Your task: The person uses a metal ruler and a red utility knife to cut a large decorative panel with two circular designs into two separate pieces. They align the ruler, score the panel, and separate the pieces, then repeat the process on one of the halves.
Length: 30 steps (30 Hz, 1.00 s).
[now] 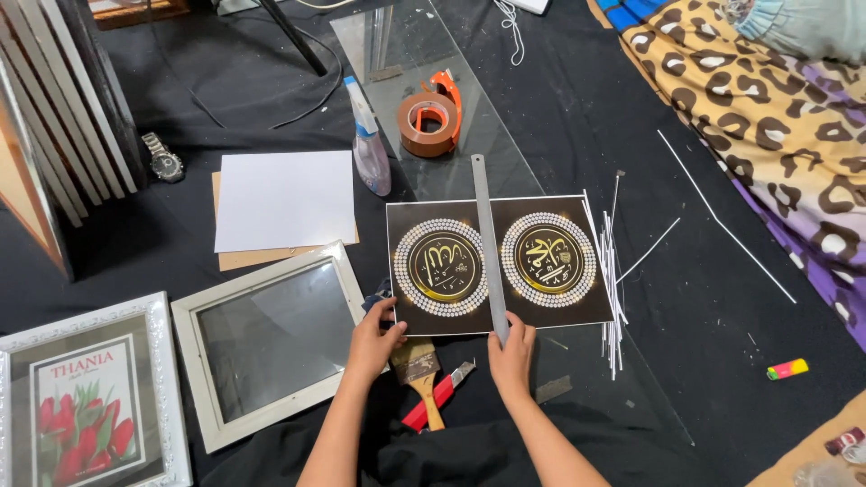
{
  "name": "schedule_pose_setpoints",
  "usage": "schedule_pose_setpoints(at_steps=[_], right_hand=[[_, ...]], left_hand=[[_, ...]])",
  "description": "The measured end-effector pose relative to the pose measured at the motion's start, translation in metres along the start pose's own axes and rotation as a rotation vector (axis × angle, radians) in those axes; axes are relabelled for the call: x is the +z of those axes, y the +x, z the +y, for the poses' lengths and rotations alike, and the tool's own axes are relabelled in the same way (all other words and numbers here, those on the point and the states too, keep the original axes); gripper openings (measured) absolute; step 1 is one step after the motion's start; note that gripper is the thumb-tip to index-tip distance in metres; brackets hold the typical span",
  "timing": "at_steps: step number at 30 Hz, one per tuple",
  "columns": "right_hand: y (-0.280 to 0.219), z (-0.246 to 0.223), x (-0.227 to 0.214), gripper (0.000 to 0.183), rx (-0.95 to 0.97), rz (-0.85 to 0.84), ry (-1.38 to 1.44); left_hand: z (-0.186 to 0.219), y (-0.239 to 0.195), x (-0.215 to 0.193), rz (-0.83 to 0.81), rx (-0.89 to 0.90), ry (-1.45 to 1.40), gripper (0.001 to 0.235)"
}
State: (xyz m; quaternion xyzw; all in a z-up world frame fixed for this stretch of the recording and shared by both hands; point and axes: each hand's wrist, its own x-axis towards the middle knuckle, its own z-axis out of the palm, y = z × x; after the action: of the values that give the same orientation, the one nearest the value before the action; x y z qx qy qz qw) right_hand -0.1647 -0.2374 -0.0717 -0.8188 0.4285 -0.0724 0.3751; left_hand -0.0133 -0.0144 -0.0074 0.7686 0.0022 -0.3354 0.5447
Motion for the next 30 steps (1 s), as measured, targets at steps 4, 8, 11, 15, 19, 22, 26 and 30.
schedule_pose_setpoints(at_steps=[4,8,11,15,19,22,26,30], right_hand=[[-0.005,0.012,0.003,0.048,-0.139,0.062,0.017],[-0.003,0.027,0.014,0.047,-0.273,0.147,-0.064],[-0.001,0.034,0.017,0.047,-0.257,0.173,-0.188],[-0.031,-0.009,-0.007,0.049,-0.235,0.214,-0.407],[-0.062,-0.006,0.01,0.017,-0.411,0.027,-0.278],[-0.099,-0.004,0.035,0.016,-0.407,-0.193,-0.224],[-0.118,-0.017,0.037,0.023,-0.339,-0.279,-0.18],[-0.122,-0.042,0.007,0.021,-0.033,-0.473,-0.296]], left_hand=[[-0.001,-0.006,-0.004,0.008,0.002,0.017,0.05],[-0.013,0.001,-0.005,0.025,0.034,0.125,0.047],[-0.013,-0.001,-0.005,0.042,0.066,0.093,0.048],[-0.021,0.005,-0.008,0.072,0.117,0.084,0.046],[-0.033,0.01,-0.015,0.182,0.162,0.072,0.041],[-0.034,0.008,-0.033,0.376,0.201,0.007,0.033],[-0.045,0.001,-0.049,0.611,0.132,-0.27,0.027],[-0.083,0.016,-0.057,0.628,0.065,-0.038,0.029]])
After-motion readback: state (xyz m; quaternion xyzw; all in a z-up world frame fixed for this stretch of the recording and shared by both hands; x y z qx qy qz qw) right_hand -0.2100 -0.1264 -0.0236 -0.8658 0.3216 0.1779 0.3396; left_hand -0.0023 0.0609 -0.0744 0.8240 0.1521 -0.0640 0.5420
